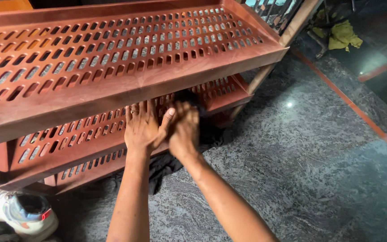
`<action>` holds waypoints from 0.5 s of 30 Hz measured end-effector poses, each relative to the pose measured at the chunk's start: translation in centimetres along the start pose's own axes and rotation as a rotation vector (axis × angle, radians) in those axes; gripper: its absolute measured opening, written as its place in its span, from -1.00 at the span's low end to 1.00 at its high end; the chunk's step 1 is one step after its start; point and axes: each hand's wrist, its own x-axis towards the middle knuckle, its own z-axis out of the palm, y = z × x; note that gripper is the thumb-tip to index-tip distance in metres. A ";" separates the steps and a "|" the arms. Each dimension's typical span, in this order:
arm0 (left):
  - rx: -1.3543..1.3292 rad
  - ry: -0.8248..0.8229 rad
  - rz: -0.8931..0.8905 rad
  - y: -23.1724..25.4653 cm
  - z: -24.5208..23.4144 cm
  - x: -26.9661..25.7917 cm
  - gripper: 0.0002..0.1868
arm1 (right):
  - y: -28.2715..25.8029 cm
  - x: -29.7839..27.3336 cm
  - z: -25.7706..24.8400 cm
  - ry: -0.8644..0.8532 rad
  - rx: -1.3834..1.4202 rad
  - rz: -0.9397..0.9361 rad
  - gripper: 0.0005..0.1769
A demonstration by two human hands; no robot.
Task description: The person wets a black cloth at a sink, then wipes the surfaces of a brown plastic shoe rack. They clean the shelves and legs of the rack, moving it to access different sides.
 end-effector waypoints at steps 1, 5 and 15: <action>-0.025 0.019 -0.012 -0.2 0.1 0.0 0.12 | -1.1 -0.4 0.2 -0.010 0.116 -0.052 -0.37; -0.060 0.052 -0.026 -1.5 0.2 -0.1 0.09 | 0.9 1.1 -1.6 -0.091 0.037 -0.224 -0.46; 0.269 -0.017 -0.063 -1.5 0.5 -1.2 -0.02 | 17.4 3.4 -2.9 0.396 0.121 0.048 -0.48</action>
